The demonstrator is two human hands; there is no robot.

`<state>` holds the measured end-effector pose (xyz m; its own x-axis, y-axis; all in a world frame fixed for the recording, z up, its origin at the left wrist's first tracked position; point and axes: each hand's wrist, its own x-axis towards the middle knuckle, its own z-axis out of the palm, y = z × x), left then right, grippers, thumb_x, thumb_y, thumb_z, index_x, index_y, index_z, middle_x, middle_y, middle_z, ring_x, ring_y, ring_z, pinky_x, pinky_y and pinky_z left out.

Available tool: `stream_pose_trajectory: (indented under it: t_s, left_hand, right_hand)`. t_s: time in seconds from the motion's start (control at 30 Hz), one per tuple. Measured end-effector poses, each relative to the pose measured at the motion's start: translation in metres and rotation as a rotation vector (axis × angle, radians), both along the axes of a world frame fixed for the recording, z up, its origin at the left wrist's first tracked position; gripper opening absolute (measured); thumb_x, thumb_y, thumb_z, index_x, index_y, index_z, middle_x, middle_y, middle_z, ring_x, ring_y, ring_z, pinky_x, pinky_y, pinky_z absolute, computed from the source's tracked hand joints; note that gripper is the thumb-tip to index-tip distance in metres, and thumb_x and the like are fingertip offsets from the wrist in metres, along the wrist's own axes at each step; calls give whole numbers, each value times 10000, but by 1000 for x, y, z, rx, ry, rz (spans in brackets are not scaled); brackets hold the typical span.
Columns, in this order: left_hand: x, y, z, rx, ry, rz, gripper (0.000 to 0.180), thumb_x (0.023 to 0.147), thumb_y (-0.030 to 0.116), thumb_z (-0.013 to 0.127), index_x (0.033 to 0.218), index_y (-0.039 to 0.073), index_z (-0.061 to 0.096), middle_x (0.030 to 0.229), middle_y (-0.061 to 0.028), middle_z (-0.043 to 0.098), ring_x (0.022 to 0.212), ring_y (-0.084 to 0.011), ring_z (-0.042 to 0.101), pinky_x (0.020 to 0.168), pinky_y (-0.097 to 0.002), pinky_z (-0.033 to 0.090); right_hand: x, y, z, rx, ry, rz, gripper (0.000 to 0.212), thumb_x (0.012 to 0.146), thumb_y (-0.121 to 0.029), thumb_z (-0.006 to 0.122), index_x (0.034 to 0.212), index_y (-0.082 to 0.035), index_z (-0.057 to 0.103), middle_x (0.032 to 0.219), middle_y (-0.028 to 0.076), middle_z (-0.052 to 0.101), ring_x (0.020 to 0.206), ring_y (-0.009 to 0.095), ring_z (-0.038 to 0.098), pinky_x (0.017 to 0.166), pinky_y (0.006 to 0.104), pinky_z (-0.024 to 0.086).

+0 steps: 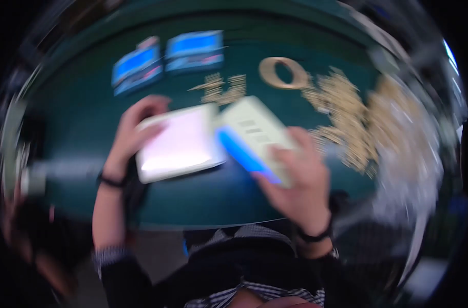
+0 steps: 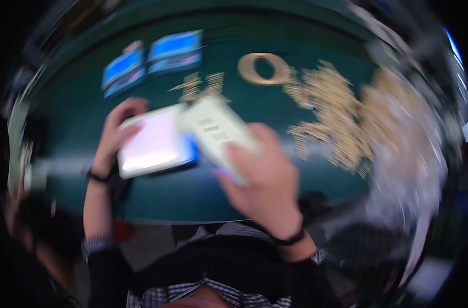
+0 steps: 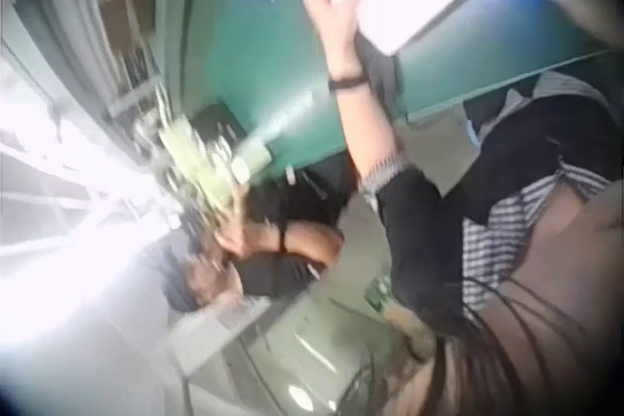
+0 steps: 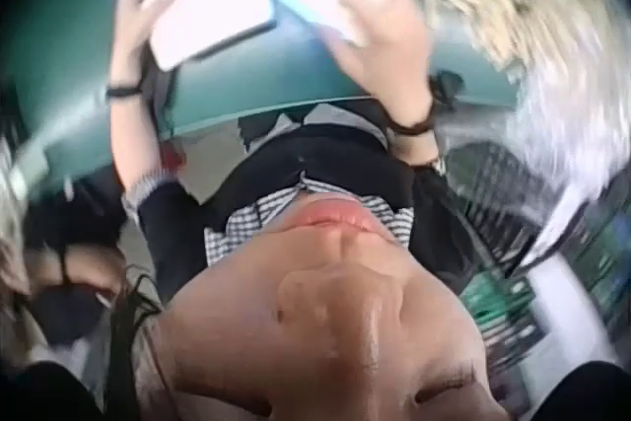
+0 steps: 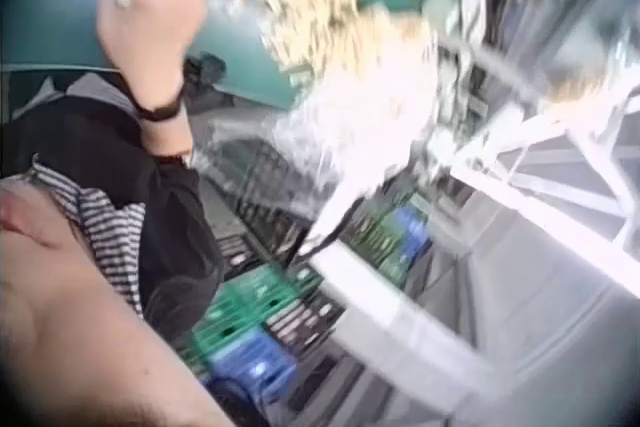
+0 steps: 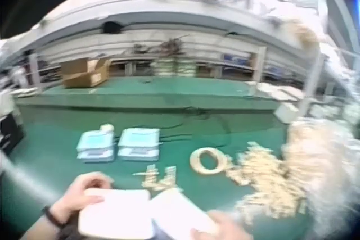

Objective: The person presses a logo onto a speaker, turns it over to press the buttons, and sets it aside, repeating the process for multiple units.

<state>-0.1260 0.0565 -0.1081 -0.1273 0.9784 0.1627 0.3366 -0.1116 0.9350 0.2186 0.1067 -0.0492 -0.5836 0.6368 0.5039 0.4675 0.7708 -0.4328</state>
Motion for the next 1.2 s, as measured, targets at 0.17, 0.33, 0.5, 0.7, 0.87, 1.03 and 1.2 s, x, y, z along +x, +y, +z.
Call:
stream_pose_trajectory:
  t_s: [0.17, 0.33, 0.5, 0.7, 0.87, 1.03, 1.2]
  left_hand:
    - [-42, -10, -42, -18, 29, 61, 504, 801, 228, 687, 1218, -26, 562, 1055, -61, 578, 964, -153, 541, 880, -289, 434]
    - [-66, 19, -59, -78, -60, -97, 400, 905, 166, 595, 1250, -21, 516, 1131, -94, 595, 994, -181, 568, 895, -303, 460]
    - [-50, 9, -45, -89, -86, 7, 381, 915, 151, 575, 1250, -22, 514, 1134, -103, 590, 1000, -176, 564, 905, -298, 453]
    - [-24, 5, -22, -54, 28, 47, 406, 865, 140, 619, 1228, -24, 542, 1058, -76, 581, 964, -155, 542, 895, -289, 430]
    - [-18, 2, -19, -31, 41, 71, 388, 827, 134, 648, 1176, -23, 581, 987, -49, 568, 926, -134, 523, 871, -267, 413]
    - [-10, 1, -16, -68, -10, 75, 378, 818, 147, 662, 1148, -25, 592, 972, -43, 562, 905, -123, 519, 855, -248, 410]
    - [-6, -3, -13, -52, -26, 71, 399, 810, 166, 675, 1150, -26, 593, 956, -38, 553, 886, -115, 513, 835, -236, 408]
  right_hand:
    - [-1, 7, -11, 18, 146, -1, 321, 682, -203, 768, 960, -129, 627, 1110, 165, 529, 861, 322, 593, 676, 411, 509]
    - [2, 1, -18, 57, 180, -50, 265, 709, -169, 737, 936, -130, 606, 1027, 138, 470, 801, 300, 542, 626, 393, 477]
    - [-1, 1, -22, 51, 188, -38, 279, 711, -164, 736, 954, -129, 605, 1028, 138, 470, 812, 289, 544, 622, 378, 480]
    - [2, 1, -12, 58, 152, -44, 295, 715, -185, 757, 961, -126, 605, 1110, 140, 486, 836, 291, 564, 638, 384, 505]
    - [2, -1, -4, -27, 57, -8, 319, 728, -196, 765, 995, -118, 611, 1170, 141, 485, 878, 296, 576, 664, 382, 516]
    - [3, 4, -5, -8, 38, -7, 338, 742, -202, 762, 1034, -102, 625, 1168, 150, 497, 890, 298, 584, 659, 377, 512]
    - [11, 23, -10, -17, 79, 58, 349, 737, -206, 768, 1036, -82, 638, 1139, 166, 532, 901, 314, 598, 691, 381, 515]
